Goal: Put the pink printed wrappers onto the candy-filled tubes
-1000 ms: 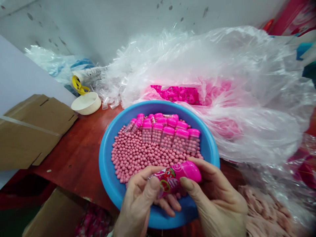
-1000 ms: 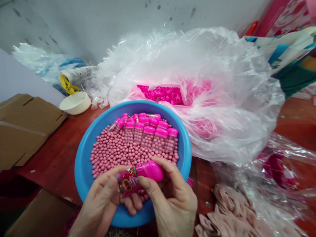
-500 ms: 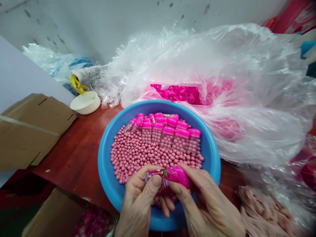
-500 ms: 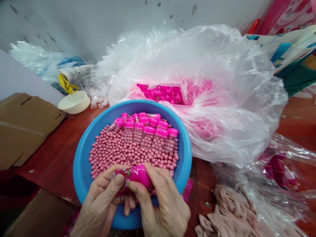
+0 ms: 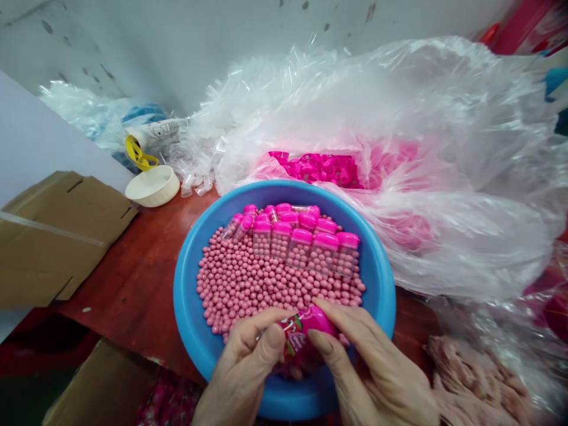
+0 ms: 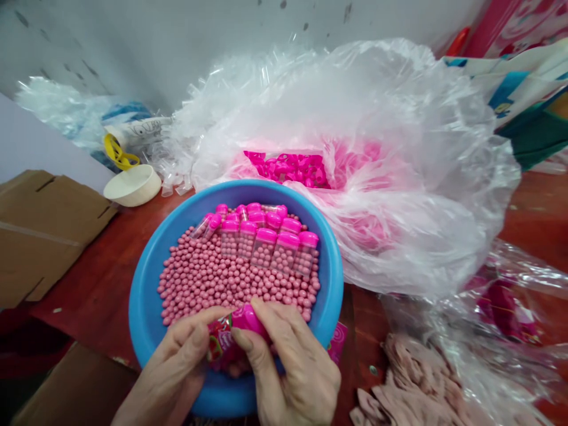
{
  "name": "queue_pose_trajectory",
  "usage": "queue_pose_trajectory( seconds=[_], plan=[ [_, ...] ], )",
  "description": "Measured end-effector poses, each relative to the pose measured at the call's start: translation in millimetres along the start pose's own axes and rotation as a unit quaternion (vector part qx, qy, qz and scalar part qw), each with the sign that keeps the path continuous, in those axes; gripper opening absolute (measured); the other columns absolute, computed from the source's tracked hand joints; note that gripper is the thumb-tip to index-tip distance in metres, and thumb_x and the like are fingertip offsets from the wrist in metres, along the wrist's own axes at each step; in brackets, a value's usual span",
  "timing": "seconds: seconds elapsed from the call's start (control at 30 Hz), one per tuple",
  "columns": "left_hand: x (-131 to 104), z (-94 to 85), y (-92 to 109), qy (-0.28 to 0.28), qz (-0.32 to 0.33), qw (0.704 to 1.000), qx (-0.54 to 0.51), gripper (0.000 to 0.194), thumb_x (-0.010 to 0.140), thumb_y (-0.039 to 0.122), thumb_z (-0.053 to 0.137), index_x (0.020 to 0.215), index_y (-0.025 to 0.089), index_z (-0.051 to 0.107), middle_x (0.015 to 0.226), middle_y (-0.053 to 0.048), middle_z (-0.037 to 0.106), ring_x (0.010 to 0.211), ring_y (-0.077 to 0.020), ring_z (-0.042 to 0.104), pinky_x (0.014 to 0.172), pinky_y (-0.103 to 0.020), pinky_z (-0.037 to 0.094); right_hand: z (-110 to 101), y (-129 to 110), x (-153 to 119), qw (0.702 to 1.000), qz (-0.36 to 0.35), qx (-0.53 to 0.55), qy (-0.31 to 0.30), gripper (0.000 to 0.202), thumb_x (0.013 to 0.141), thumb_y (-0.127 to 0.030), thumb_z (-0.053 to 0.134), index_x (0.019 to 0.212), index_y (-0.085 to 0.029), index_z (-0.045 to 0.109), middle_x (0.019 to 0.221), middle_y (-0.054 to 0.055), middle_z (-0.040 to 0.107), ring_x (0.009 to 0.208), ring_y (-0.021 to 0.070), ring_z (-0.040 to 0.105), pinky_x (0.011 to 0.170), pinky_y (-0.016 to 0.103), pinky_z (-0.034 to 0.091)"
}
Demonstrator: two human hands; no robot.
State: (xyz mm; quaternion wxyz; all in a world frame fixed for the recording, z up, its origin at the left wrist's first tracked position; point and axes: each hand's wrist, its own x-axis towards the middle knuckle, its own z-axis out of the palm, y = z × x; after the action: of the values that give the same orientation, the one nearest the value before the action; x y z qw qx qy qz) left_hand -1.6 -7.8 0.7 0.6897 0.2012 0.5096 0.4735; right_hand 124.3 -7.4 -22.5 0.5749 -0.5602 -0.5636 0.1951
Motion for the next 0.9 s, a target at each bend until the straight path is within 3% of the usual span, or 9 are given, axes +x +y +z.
queue_pose_trajectory(
  seconds=[0.17, 0.37, 0.53, 0.73, 0.9],
  plan=[
    [1, -3.6, 7, -0.105, -0.022, 0.991, 0.074, 0.030, 0.070, 0.039, 0.075, 0.095, 0.024, 0.076, 0.064, -0.001, 0.068, 0.062, -0.0119, 0.058, 0.061, -0.021, 0.045, -7, 6, 12, 0.992, -0.056, 0.037, -0.106, 0.021, 0.082, -0.016, 0.065, 0.101, -0.024, 0.070, 0.084, 0.000, 0.072, 0.075, 0.0151, 0.067, 0.070, 0.026, 0.053],
    [2, -7.9, 7, -0.180, -0.002, 0.978, 0.103, 0.031, 0.082, 0.036, 0.063, 0.110, 0.022, 0.070, 0.066, -0.001, 0.066, 0.065, -0.0134, 0.058, 0.064, -0.023, 0.044, -2, 12, 13, 0.986, -0.089, 0.070, -0.123, 0.023, 0.086, -0.024, 0.061, 0.107, -0.026, 0.068, 0.085, 0.003, 0.069, 0.079, 0.0187, 0.062, 0.072, 0.031, 0.051],
    [3, -9.8, 2, -0.161, 0.042, 0.979, 0.119, 0.027, 0.086, 0.034, 0.058, 0.106, 0.022, 0.071, 0.068, 0.000, 0.064, 0.065, -0.0126, 0.057, 0.063, -0.023, 0.043, -2, 14, 12, 0.978, -0.115, 0.068, -0.163, 0.040, 0.088, -0.016, 0.056, 0.126, -0.032, 0.056, 0.091, 0.002, 0.065, 0.086, 0.0188, 0.060, 0.073, 0.031, 0.050],
    [3, -4.7, 5, -0.136, 0.063, 0.977, 0.151, 0.031, 0.084, 0.041, 0.059, 0.099, 0.018, 0.074, 0.061, 0.000, 0.058, 0.055, -0.0104, 0.050, 0.053, -0.021, 0.040, -2, 6, 20, 0.972, -0.162, 0.063, -0.158, 0.021, 0.090, -0.018, 0.054, 0.111, -0.019, 0.061, 0.088, 0.004, 0.064, 0.084, 0.0160, 0.058, 0.073, 0.026, 0.049],
    [0, -3.2, 5, -0.084, 0.089, 0.974, 0.189, 0.030, 0.082, 0.039, 0.063, 0.107, 0.026, 0.072, 0.079, 0.000, 0.068, 0.073, -0.0125, 0.057, 0.072, -0.021, 0.044, 6, 6, 18, 0.969, -0.199, 0.064, -0.132, 0.023, 0.089, -0.012, 0.055, 0.109, -0.019, 0.064, 0.082, 0.004, 0.063, 0.083, 0.0182, 0.056, 0.076, 0.033, 0.050]
  ],
)
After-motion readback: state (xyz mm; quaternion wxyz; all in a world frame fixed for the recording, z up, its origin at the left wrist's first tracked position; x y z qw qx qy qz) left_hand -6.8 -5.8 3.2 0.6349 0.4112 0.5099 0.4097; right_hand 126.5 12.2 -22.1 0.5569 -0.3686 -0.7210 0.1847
